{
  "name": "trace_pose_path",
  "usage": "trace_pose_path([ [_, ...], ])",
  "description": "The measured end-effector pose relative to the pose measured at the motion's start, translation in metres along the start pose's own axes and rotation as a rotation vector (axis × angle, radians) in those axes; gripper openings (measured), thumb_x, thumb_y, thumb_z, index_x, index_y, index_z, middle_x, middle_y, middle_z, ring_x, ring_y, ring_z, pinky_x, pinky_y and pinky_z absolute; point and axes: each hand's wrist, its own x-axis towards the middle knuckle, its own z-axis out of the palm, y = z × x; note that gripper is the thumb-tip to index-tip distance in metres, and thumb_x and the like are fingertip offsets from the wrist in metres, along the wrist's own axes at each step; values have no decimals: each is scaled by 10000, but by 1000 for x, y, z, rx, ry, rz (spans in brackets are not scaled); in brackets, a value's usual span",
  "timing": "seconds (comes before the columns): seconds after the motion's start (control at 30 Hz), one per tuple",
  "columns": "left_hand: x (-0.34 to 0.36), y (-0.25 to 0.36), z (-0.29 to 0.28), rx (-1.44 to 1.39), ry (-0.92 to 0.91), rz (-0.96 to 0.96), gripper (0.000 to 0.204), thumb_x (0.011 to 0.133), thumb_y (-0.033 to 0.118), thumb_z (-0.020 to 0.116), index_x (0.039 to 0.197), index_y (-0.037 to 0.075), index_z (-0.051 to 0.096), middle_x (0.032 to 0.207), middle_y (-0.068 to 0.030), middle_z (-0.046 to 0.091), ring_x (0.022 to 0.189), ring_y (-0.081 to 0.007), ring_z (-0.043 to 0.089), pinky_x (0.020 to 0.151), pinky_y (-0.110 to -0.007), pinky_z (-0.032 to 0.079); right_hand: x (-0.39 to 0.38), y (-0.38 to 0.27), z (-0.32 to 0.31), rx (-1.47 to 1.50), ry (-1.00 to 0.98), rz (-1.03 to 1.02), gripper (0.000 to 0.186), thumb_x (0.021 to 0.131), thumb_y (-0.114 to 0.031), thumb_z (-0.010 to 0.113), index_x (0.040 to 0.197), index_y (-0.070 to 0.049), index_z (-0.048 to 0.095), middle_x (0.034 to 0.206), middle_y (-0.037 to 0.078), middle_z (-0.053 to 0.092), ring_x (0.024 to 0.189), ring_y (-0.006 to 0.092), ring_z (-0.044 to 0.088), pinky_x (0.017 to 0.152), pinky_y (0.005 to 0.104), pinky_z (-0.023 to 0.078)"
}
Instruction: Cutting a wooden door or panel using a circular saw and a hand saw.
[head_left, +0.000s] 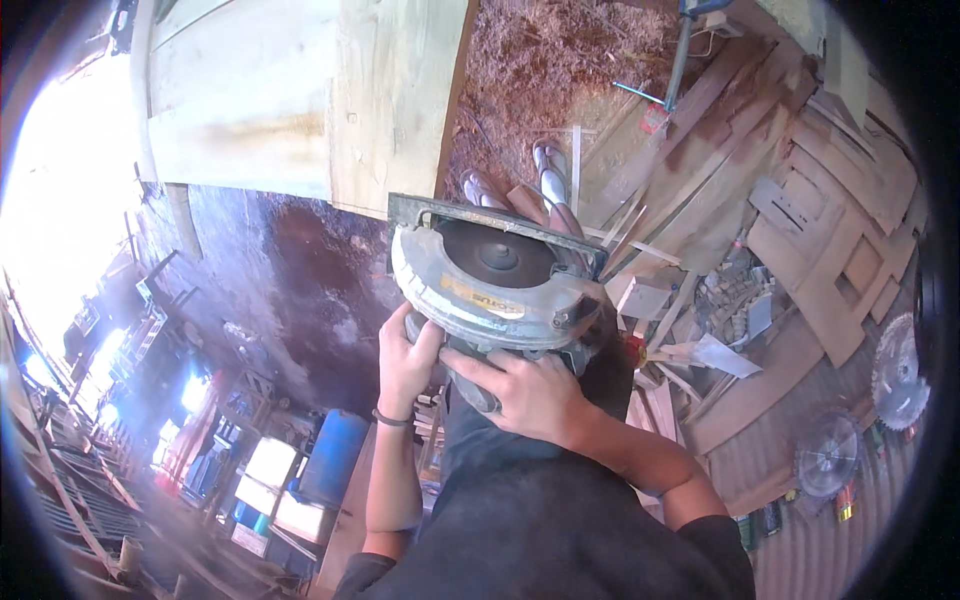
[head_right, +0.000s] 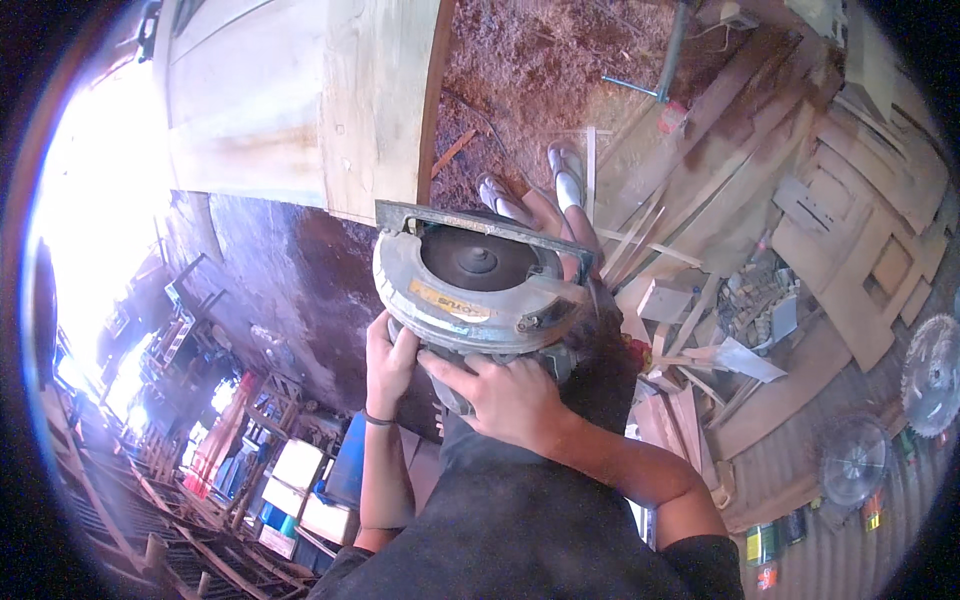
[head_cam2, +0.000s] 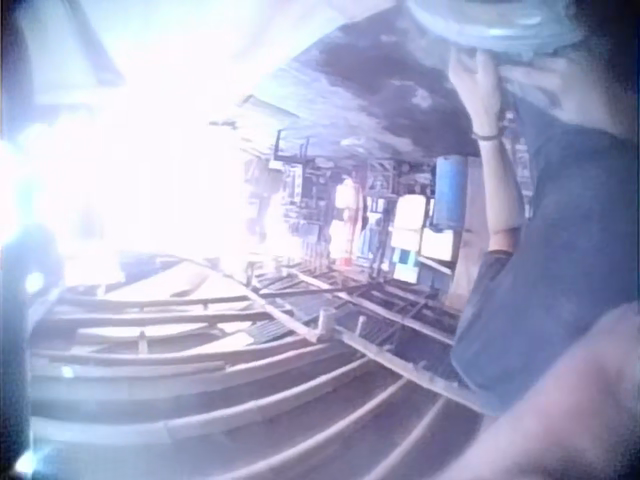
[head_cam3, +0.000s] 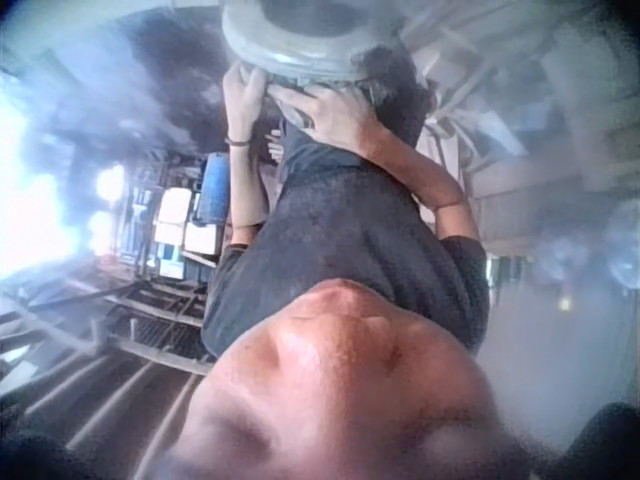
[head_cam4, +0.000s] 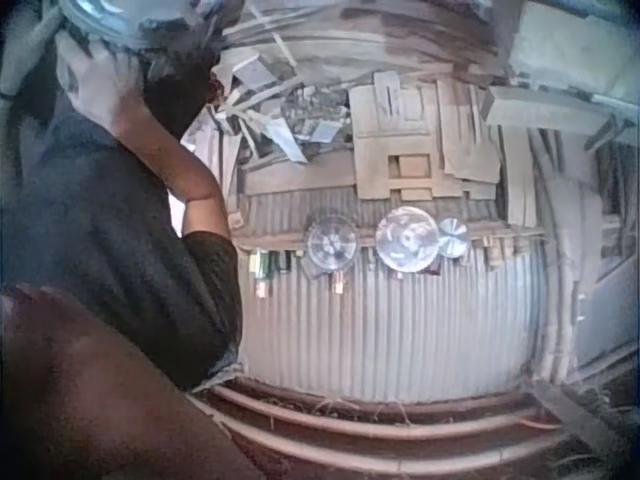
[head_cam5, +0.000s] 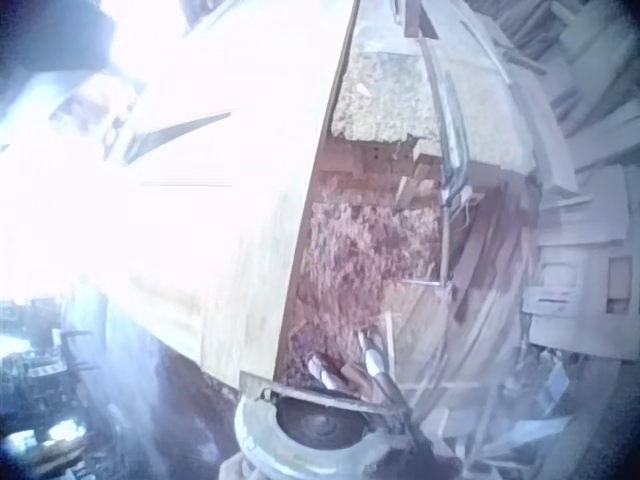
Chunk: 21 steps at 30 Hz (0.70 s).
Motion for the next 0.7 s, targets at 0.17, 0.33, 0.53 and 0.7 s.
trace_pose_path([
  [0.17,1,5,2,40,-38,-17,323,846,130,571,1070,-93,643,799,-83,696,718,-119,616,677,-287,501,-1,4,0,29,-17,19,768,699,-163,757,1423,-261,522,935,97,662,837,314,688,750,424,571],
  [0.33,2,2,1,-1,-25,9,310,857,125,559,1060,-93,644,815,-75,697,731,-110,608,677,-280,498,0,5,2,54,-37,17,766,710,-164,756,1431,-255,512,986,115,670,884,331,685,782,442,563],
  [0.53,3,-2,0,-46,-14,4,301,858,121,549,1041,-98,644,812,-74,692,722,-107,598,678,-276,496,3,4,2,75,-86,63,755,725,-169,760,1432,-249,507,1037,130,669,926,346,680,799,459,558],
  [0.7,6,-7,-3,-22,-4,42,284,857,116,540,1014,-96,645,800,-66,685,710,-97,592,654,-272,489,5,2,2,82,-100,68,763,716,-181,780,1427,-244,509,1072,134,664,941,354,678,799,459,560],
])
